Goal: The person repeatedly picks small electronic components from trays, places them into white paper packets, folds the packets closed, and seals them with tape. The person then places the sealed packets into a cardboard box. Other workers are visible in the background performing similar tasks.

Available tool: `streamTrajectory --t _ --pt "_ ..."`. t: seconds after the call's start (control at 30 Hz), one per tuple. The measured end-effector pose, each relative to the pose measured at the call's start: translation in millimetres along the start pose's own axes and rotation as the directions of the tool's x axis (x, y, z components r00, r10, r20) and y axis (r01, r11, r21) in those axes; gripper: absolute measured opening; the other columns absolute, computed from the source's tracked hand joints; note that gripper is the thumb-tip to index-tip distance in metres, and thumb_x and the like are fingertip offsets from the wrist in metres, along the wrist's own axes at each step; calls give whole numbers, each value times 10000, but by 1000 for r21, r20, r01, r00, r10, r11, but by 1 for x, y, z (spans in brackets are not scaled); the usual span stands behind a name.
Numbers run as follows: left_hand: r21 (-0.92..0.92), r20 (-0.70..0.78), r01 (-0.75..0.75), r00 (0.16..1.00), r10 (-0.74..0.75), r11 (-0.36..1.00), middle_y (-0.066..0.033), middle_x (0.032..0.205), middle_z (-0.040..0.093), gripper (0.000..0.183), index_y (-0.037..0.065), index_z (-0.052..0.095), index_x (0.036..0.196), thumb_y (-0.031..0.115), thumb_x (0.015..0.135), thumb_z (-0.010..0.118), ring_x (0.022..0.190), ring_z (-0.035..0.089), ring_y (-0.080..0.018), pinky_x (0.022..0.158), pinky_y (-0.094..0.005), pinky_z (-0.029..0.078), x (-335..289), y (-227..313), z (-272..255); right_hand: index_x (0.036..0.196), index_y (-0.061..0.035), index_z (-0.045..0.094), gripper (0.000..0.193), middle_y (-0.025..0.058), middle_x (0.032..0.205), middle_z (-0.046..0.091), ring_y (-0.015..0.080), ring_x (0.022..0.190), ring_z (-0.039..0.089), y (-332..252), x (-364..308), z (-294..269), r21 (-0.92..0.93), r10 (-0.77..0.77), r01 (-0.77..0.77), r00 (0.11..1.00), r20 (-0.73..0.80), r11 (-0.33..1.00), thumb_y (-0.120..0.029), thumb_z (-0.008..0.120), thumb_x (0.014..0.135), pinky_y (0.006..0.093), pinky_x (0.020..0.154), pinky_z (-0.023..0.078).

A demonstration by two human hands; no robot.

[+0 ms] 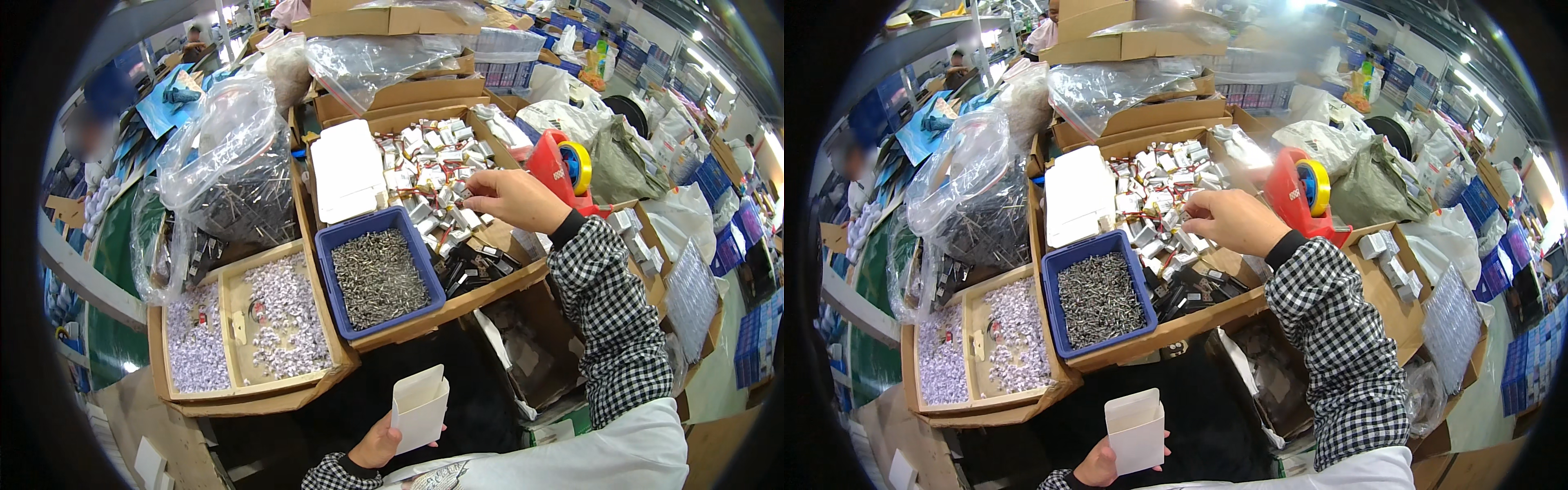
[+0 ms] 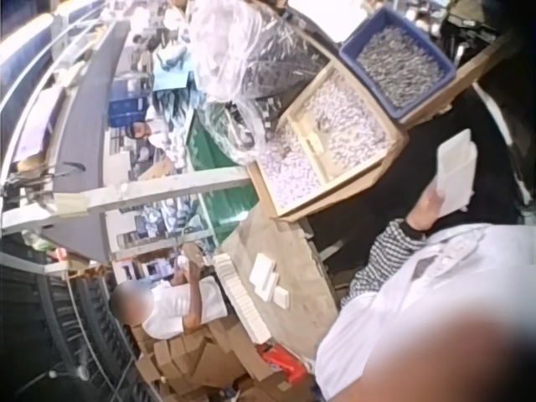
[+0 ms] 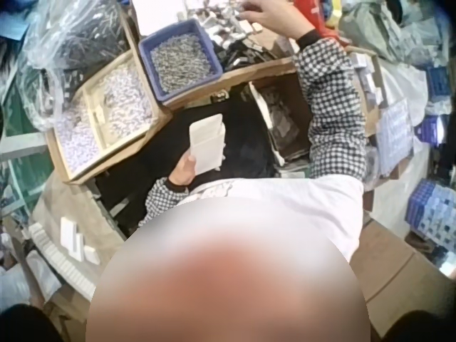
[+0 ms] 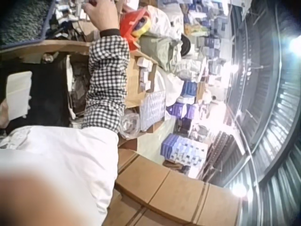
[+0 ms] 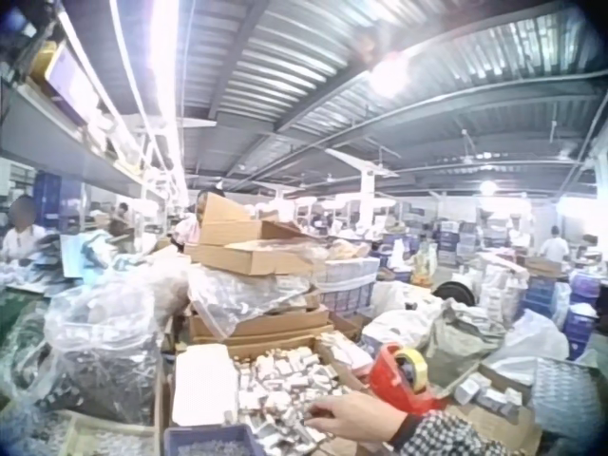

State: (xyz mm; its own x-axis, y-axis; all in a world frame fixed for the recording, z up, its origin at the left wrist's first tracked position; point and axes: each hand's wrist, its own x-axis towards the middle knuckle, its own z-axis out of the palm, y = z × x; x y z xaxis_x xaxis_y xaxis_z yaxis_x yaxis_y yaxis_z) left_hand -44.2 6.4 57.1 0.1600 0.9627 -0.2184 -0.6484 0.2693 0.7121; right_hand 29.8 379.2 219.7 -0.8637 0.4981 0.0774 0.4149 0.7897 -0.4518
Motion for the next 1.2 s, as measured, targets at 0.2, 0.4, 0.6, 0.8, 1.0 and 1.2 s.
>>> streamTrajectory --t 0.2,0.4,0.6,0.8,1.0,1.2 --pt "7 11 -22 1000 22 1000 -172 1347 412 1029 -12 198 1450 709 791 523 1162 518 -269 887 -384 507 -3 1 -3 1045 -45 623 289 135 897 687 286 827 655 -18 -2 -4 79 -42 36 996 79 996 -259 629 851 366 744 503" --pt "-20 3 -29 1000 29 999 -174 1345 414 1016 -5 203 1452 699 796 530 1160 519 -268 883 -385 511 -6 0 -5 1004 -74 658 257 141 851 686 314 797 655 -26 -12 -5 -150 -79 109 977 197 983 -244 602 820 393 749 513" --pt "-40 23 -42 999 43 998 -170 1347 411 1022 0 198 1453 695 789 543 1162 517 -271 876 -385 514 -9 -1 -8 938 -80 701 277 144 850 687 315 798 656 7 -9 10 -498 186 -52 956 225 866 -287 611 776 403 748 516" --pt "-26 13 -48 999 48 999 -176 1340 415 1001 -13 208 1443 687 803 527 1165 515 -268 887 -383 507 -13 -5 -4 760 -78 720 217 156 713 659 319 708 652 24 5 29 -478 169 -39 958 233 878 -263 608 742 407 690 520" --pt "-19 34 -50 998 51 999 -171 1312 441 981 -14 195 1447 680 828 510 1158 512 -253 902 -382 490 -17 -8 -4 834 -47 715 218 168 863 690 306 841 674 10 4 36 -594 180 -1 953 243 804 -245 666 756 411 750 537" --pt "-77 8 -110 994 111 991 -157 1337 430 1040 7 205 1451 707 770 561 1177 507 -263 909 -383 487 -25 0 7 806 -45 713 246 171 782 675 323 786 669 -4 -1 26 -622 199 -68 969 144 780 -275 665 731 399 727 541"
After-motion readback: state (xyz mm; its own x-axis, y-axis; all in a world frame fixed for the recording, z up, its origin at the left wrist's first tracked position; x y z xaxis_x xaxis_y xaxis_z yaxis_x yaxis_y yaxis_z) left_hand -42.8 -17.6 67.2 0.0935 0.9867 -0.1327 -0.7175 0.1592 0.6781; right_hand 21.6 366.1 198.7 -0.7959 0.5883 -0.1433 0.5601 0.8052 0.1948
